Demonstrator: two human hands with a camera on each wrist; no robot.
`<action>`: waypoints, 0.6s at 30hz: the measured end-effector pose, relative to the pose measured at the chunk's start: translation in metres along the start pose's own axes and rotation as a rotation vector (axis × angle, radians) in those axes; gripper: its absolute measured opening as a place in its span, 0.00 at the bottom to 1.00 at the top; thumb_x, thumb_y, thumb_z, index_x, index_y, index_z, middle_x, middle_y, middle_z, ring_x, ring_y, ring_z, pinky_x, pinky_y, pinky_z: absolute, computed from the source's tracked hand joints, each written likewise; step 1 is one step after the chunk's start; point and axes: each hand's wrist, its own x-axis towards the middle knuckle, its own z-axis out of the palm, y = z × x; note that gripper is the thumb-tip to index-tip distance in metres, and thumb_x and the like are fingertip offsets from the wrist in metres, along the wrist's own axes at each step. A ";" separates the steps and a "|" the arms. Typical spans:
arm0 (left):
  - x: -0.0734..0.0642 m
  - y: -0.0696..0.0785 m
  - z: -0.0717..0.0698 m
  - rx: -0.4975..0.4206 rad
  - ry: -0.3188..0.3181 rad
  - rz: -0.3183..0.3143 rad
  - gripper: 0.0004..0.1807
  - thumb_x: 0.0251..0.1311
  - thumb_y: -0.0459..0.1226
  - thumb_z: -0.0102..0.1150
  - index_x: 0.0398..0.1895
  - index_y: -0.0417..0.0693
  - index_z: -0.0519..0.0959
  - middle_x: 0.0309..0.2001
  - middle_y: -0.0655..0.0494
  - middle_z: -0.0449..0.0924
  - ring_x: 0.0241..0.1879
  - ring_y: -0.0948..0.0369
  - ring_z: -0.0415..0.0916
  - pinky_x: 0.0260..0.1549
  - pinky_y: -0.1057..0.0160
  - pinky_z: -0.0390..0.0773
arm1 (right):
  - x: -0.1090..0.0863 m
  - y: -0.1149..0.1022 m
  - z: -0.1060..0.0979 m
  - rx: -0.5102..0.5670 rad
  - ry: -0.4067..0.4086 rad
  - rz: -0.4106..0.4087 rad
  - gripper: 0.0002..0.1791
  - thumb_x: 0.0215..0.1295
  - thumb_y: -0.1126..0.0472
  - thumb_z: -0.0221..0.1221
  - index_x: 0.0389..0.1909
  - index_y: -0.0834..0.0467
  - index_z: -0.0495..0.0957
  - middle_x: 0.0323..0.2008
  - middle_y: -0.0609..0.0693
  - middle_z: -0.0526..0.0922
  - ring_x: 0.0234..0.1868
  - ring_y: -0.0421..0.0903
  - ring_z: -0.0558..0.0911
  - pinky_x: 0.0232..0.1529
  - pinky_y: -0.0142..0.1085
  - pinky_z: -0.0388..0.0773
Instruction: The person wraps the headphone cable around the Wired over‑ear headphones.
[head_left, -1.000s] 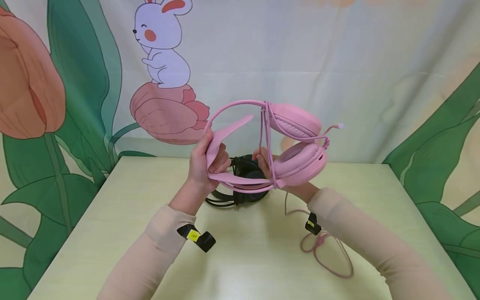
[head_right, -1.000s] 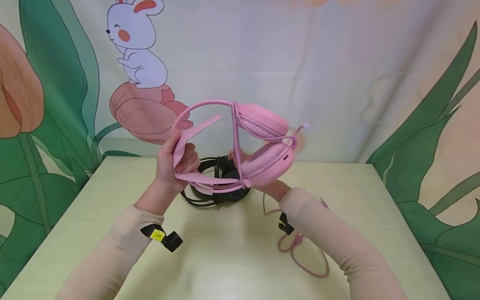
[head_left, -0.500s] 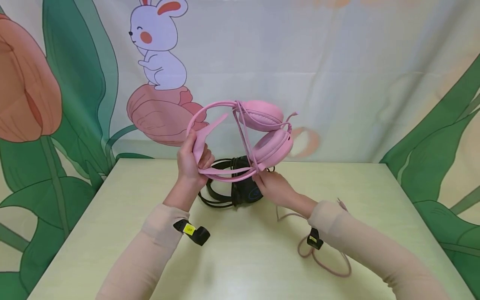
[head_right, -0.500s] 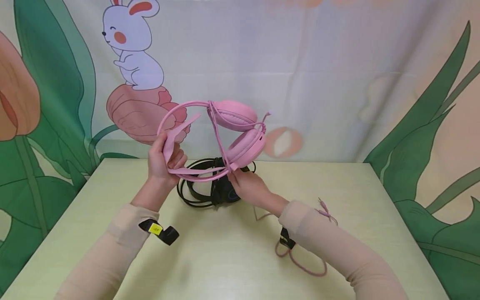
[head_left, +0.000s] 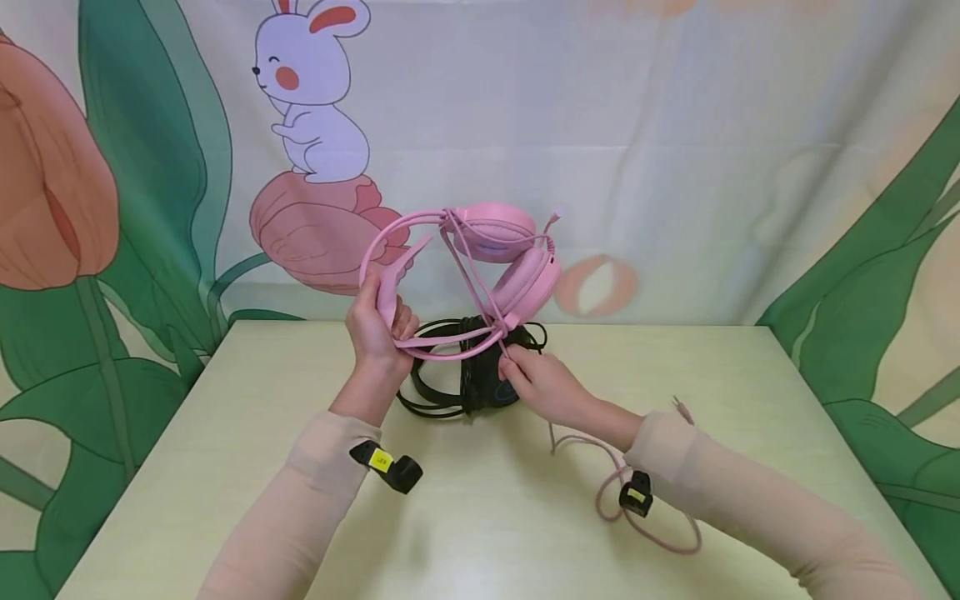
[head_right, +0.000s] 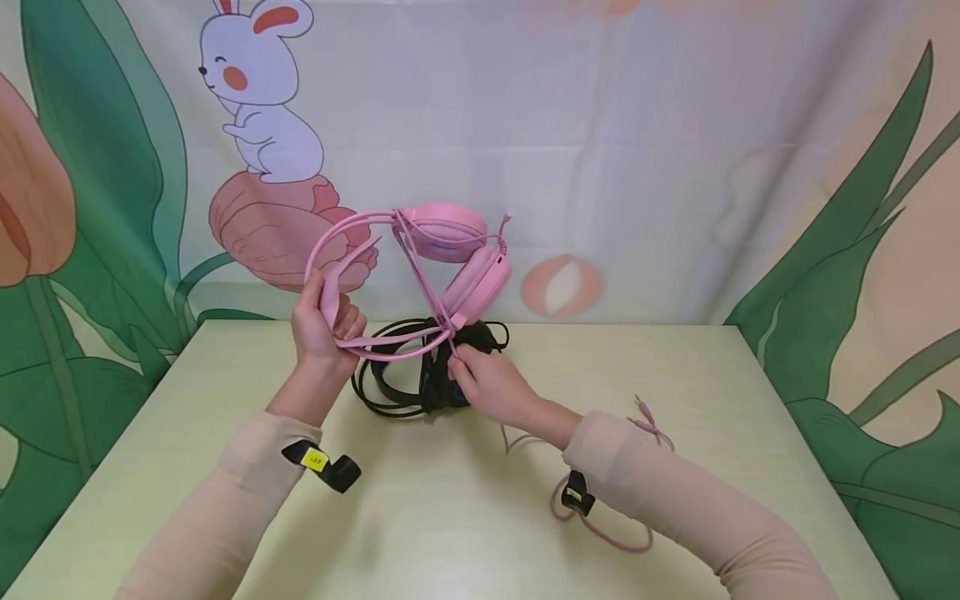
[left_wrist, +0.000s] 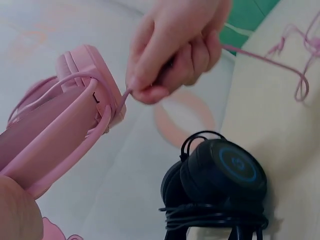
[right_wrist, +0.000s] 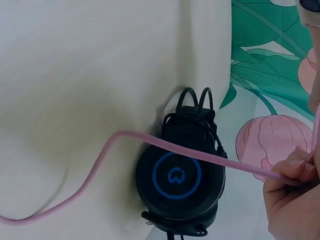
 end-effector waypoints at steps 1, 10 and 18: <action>0.000 0.000 0.000 0.008 0.006 0.006 0.22 0.69 0.43 0.39 0.13 0.52 0.62 0.03 0.62 0.55 0.02 0.67 0.48 0.04 0.73 0.49 | -0.001 -0.001 0.000 0.001 0.000 0.003 0.11 0.70 0.60 0.44 0.31 0.57 0.73 0.21 0.47 0.75 0.18 0.38 0.66 0.21 0.29 0.66; -0.001 -0.001 -0.006 0.177 0.148 0.111 0.19 0.65 0.45 0.47 0.15 0.51 0.63 0.04 0.62 0.56 0.02 0.67 0.51 0.04 0.72 0.51 | -0.015 -0.010 -0.010 0.036 -0.029 -0.061 0.09 0.68 0.60 0.49 0.28 0.52 0.73 0.18 0.40 0.72 0.17 0.34 0.63 0.21 0.27 0.62; 0.001 0.001 -0.015 0.170 0.205 0.121 0.20 0.65 0.44 0.47 0.13 0.51 0.62 0.04 0.62 0.55 0.02 0.67 0.50 0.04 0.72 0.51 | -0.025 -0.022 -0.034 0.046 -0.123 -0.191 0.08 0.66 0.61 0.52 0.26 0.51 0.69 0.15 0.37 0.59 0.16 0.32 0.58 0.19 0.25 0.54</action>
